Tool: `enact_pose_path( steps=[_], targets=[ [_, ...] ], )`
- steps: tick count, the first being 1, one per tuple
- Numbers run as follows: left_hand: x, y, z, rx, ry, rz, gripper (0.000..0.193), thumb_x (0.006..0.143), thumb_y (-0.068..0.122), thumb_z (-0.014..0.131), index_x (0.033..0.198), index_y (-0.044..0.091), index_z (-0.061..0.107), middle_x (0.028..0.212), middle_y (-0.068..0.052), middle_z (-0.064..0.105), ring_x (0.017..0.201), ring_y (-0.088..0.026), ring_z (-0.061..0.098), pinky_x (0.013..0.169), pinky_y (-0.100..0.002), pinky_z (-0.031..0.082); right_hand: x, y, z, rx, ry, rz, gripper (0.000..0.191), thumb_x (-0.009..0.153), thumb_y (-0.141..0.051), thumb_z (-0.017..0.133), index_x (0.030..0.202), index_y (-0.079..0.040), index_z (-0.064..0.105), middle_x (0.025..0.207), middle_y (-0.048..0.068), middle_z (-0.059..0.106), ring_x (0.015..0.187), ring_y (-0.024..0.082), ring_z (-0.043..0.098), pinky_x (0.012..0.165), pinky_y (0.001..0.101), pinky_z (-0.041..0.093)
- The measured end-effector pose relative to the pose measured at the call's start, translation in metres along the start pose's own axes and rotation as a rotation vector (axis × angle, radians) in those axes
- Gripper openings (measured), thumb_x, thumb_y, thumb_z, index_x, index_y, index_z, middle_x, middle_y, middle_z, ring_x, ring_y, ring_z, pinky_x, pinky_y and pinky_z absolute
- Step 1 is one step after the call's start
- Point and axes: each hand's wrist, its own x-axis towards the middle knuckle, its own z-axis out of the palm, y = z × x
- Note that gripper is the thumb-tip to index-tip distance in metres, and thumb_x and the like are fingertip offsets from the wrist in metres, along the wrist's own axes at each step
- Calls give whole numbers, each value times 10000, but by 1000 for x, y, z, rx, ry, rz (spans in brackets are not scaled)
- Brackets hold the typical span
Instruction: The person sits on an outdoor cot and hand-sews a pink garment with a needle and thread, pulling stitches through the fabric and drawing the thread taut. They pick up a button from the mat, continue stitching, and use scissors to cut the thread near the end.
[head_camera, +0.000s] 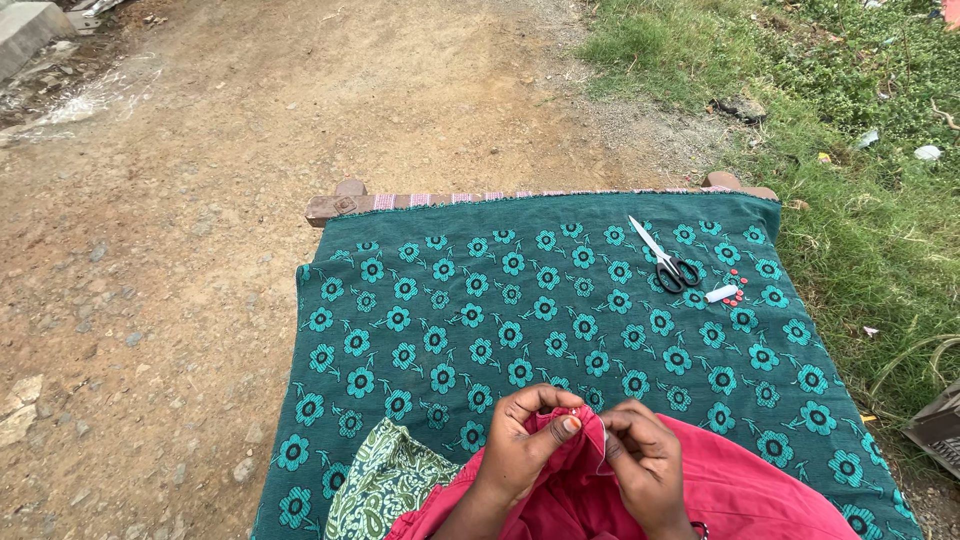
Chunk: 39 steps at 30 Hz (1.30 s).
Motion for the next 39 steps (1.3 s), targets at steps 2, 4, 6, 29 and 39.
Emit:
enact_pose_path(
  steps=[2,4,6,29,39],
  targets=[
    [-1,1,-1,121,-44,103,152,898,7,785,1038,-18,730,972,-37,715,902,-88,665,837,-260,549,-3,-2,1,16,-8,-24,133,911,106,637,992,61,732,924,51,604,794,93,613,665,215,491],
    [-2,2,-1,210,-61,185,151,896,1,791,1031,-19,729,991,-27,704,918,-87,665,846,-261,550,-4,-4,1,15,1,-7,142,896,105,633,993,65,729,927,55,617,795,97,625,657,220,499],
    [-2,3,-1,268,-50,248,156,883,-5,794,1025,-21,731,1009,-24,701,923,-93,669,850,-267,553,-4,-5,0,7,-2,12,149,888,104,632,992,66,731,928,56,618,790,96,622,644,220,493],
    [-2,-2,-1,48,-54,160,161,894,37,808,1032,-6,737,1000,-30,687,922,-96,663,858,-265,546,5,5,-6,204,-71,140,177,917,131,588,1038,64,699,1025,67,598,858,105,592,701,224,467],
    [-7,22,9,328,-54,227,149,884,56,812,1018,-2,781,942,-47,712,895,-110,649,841,-266,527,9,12,-6,253,-32,99,207,854,200,581,953,80,718,1010,96,617,914,153,617,815,260,502]
  ],
)
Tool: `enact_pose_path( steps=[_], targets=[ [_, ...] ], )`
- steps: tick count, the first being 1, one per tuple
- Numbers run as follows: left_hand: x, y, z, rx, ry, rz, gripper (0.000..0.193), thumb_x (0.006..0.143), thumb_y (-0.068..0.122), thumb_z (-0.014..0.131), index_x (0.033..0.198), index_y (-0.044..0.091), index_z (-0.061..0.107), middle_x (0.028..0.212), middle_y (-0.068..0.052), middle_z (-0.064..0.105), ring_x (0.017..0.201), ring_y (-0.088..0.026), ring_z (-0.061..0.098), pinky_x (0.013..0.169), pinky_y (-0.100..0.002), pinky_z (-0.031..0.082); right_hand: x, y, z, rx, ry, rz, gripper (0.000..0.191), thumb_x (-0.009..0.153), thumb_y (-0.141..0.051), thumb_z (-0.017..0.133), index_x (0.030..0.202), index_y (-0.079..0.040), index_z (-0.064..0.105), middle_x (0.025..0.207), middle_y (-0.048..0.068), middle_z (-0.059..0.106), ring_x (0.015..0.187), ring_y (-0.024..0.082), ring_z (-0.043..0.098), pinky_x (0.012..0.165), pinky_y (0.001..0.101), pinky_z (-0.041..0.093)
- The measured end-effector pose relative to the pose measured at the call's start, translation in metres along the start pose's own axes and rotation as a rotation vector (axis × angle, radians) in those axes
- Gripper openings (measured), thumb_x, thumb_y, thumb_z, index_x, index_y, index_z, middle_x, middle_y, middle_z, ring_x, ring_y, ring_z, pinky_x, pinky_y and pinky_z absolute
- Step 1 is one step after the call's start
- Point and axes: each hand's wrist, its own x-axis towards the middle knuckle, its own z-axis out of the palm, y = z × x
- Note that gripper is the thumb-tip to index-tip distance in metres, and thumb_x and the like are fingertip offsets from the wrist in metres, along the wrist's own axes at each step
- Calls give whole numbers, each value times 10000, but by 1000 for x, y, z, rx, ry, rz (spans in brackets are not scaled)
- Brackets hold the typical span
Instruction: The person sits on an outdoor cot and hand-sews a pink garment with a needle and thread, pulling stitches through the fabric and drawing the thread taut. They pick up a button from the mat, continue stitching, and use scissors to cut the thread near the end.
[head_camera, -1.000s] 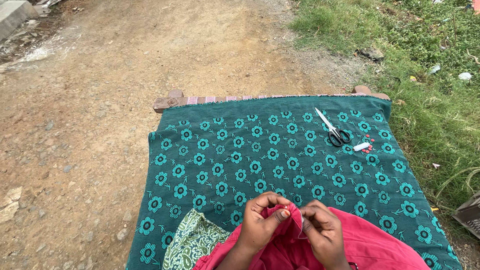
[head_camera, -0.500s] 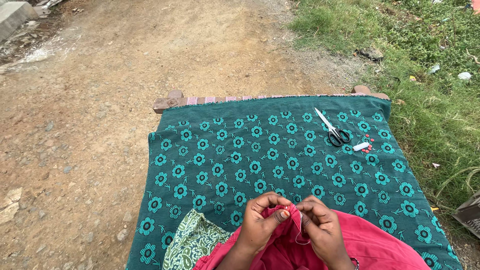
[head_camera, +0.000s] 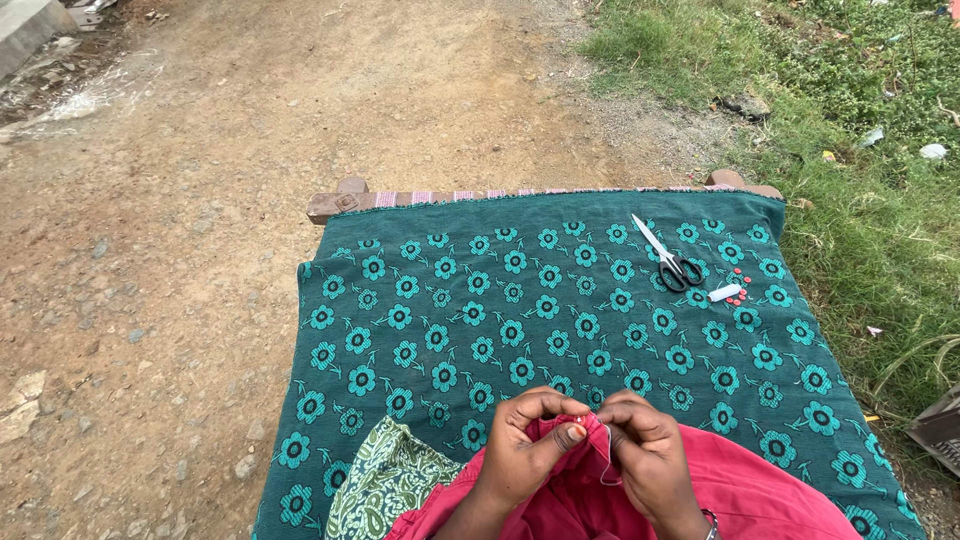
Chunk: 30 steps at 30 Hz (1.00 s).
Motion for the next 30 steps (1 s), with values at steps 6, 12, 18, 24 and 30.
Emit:
enact_pose_path(
  steps=[6,12,18,24,30],
  targets=[
    [1,2,2,18,47,23,149,863,23,805,1007,-4,779,957,-49,724,885,-111,668,813,-260,539,-2,2,1,-19,30,-24,235,832,230,567,928,83,722,985,102,625,901,164,614,805,265,498],
    [-2,-8,-2,-35,-7,-20,166,876,16,811,1036,-16,779,945,-49,706,887,-100,654,829,-246,531,5,-5,3,-121,-15,-89,246,808,222,574,906,63,735,962,98,644,889,167,626,786,265,503],
    [-2,-23,-5,-227,40,-154,177,904,45,785,1057,-34,746,968,-50,745,888,-86,664,832,-252,543,10,-28,7,-416,-53,-117,223,791,177,627,907,41,761,893,73,675,800,142,641,686,246,499],
    [-3,-28,-4,-414,73,-212,177,907,18,765,1068,-41,721,986,-57,737,913,-96,673,868,-259,545,8,-47,20,-528,-21,-150,178,814,136,659,912,30,763,865,65,697,732,127,646,619,240,495],
    [-3,-26,-5,-636,129,-333,179,895,5,741,1065,-33,704,1004,-61,731,915,-105,675,874,-262,543,5,-60,34,-604,-4,-243,188,823,117,665,945,18,768,869,61,697,753,119,675,647,241,517]
  ],
)
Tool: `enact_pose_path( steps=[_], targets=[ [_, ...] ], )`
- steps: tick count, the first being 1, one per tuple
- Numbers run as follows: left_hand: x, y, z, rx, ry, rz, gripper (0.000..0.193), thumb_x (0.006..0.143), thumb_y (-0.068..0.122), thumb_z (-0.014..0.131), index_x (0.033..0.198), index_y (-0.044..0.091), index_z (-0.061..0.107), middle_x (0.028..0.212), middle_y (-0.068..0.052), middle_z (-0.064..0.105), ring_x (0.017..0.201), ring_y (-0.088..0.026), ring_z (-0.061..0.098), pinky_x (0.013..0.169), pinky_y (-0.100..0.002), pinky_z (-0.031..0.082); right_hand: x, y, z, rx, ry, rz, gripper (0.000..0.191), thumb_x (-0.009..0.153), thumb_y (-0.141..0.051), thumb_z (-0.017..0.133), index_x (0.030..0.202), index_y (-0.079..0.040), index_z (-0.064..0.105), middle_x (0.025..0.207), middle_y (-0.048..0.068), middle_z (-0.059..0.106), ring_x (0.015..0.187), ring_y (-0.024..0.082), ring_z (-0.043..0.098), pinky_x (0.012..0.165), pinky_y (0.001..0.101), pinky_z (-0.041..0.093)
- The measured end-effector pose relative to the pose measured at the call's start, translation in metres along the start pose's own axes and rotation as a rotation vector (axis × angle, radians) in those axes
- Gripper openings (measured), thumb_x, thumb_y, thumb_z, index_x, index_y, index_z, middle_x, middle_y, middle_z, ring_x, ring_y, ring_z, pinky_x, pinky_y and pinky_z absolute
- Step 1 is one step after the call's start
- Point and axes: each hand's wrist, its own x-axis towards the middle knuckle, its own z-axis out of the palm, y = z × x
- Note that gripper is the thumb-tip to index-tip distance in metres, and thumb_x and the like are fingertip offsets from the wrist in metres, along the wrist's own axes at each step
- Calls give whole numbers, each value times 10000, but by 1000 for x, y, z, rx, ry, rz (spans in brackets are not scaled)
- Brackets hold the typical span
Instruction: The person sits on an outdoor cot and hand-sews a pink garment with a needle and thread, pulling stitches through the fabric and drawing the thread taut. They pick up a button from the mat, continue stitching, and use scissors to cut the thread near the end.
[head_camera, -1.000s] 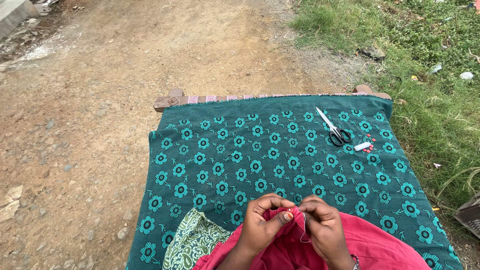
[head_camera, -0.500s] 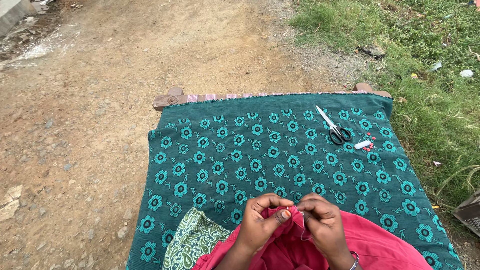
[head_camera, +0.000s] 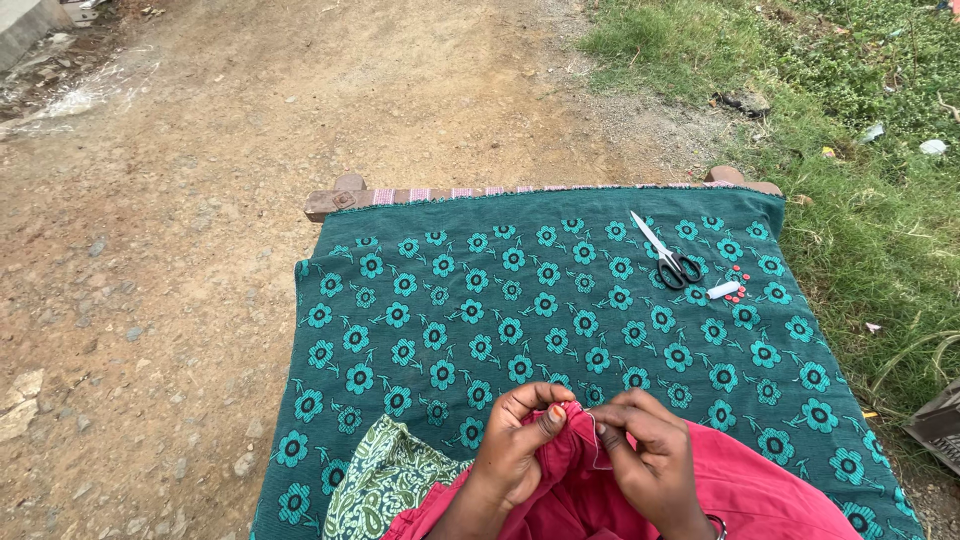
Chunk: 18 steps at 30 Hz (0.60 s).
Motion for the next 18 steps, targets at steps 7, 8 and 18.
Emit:
enact_pose_path(
  steps=[7,8,18],
  targets=[
    [-2,2,1,92,-24,49,185,889,-12,763,1065,-43,713,984,-72,735,906,-110,682,865,-266,551,2,1,-3,-9,-10,27,160,818,103,689,919,13,774,825,54,681,701,116,638,589,236,478],
    [-3,2,2,79,-21,39,187,883,-16,762,1063,-42,714,984,-76,738,904,-113,687,861,-267,555,3,4,-2,15,-19,55,149,816,105,695,909,16,771,821,55,678,693,117,624,575,235,465],
    [-2,2,3,245,-40,119,175,887,-41,766,1058,-45,729,977,-73,752,906,-108,697,856,-269,563,1,9,0,73,-10,112,190,794,157,641,883,35,755,834,53,678,717,112,627,599,238,479]
  ],
)
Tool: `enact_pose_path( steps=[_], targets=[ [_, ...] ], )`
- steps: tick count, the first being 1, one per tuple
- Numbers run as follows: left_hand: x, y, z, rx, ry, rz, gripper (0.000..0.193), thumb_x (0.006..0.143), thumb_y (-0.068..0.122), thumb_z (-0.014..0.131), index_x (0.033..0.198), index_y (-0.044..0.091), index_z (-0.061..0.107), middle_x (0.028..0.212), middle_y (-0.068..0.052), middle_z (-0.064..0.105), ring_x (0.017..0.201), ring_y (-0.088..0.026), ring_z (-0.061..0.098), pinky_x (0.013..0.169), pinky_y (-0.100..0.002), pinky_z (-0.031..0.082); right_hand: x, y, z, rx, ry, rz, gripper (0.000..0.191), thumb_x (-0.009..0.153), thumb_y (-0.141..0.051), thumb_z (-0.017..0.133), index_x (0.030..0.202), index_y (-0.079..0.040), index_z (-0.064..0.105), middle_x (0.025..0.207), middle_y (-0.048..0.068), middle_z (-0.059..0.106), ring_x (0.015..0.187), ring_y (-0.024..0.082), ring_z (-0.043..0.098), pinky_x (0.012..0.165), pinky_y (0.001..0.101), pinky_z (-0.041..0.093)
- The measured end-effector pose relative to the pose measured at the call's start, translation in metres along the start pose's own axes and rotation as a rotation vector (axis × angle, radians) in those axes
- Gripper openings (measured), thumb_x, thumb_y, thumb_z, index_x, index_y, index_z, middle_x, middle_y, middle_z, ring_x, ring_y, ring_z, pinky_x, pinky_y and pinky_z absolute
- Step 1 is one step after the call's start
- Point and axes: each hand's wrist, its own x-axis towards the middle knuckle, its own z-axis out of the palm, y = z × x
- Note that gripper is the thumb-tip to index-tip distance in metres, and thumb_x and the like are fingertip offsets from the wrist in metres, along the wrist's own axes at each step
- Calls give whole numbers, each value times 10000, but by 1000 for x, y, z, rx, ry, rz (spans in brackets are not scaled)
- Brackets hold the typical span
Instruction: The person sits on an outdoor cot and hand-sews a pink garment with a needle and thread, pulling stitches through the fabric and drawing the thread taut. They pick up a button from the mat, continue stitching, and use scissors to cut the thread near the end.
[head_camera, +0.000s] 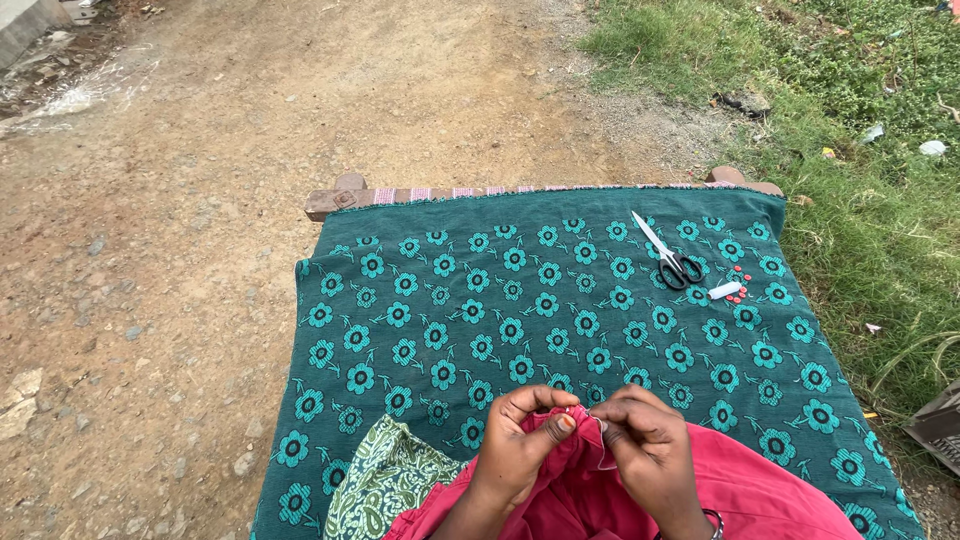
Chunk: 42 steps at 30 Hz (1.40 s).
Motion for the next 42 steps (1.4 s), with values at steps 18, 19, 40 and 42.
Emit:
enact_pose_path(
  steps=[18,19,40,42],
  targets=[
    [-5,-1,8,6,17,59,157,910,8,748,1055,-15,694,1016,-55,722,923,-93,665,872,-258,543,-8,4,-4,45,-31,19,189,823,148,647,923,37,763,869,58,666,742,116,631,620,240,500],
    [-6,1,8,87,1,102,151,916,7,755,1055,-22,705,1008,-50,711,915,-91,662,859,-255,543,-7,5,-5,36,-39,1,193,819,150,649,925,36,762,867,58,668,749,121,634,630,243,503],
    [-10,18,25,486,38,314,147,848,-40,807,987,-23,763,934,-63,707,845,-105,682,764,-239,558,-14,34,-3,381,9,130,248,798,230,570,920,90,735,936,86,644,838,127,618,727,238,500],
    [-9,18,27,445,49,294,130,863,-40,789,988,-21,759,934,-64,713,853,-105,687,768,-238,562,-14,29,-2,290,16,114,241,808,214,581,924,79,743,913,72,628,795,106,596,674,225,478]
  ],
)
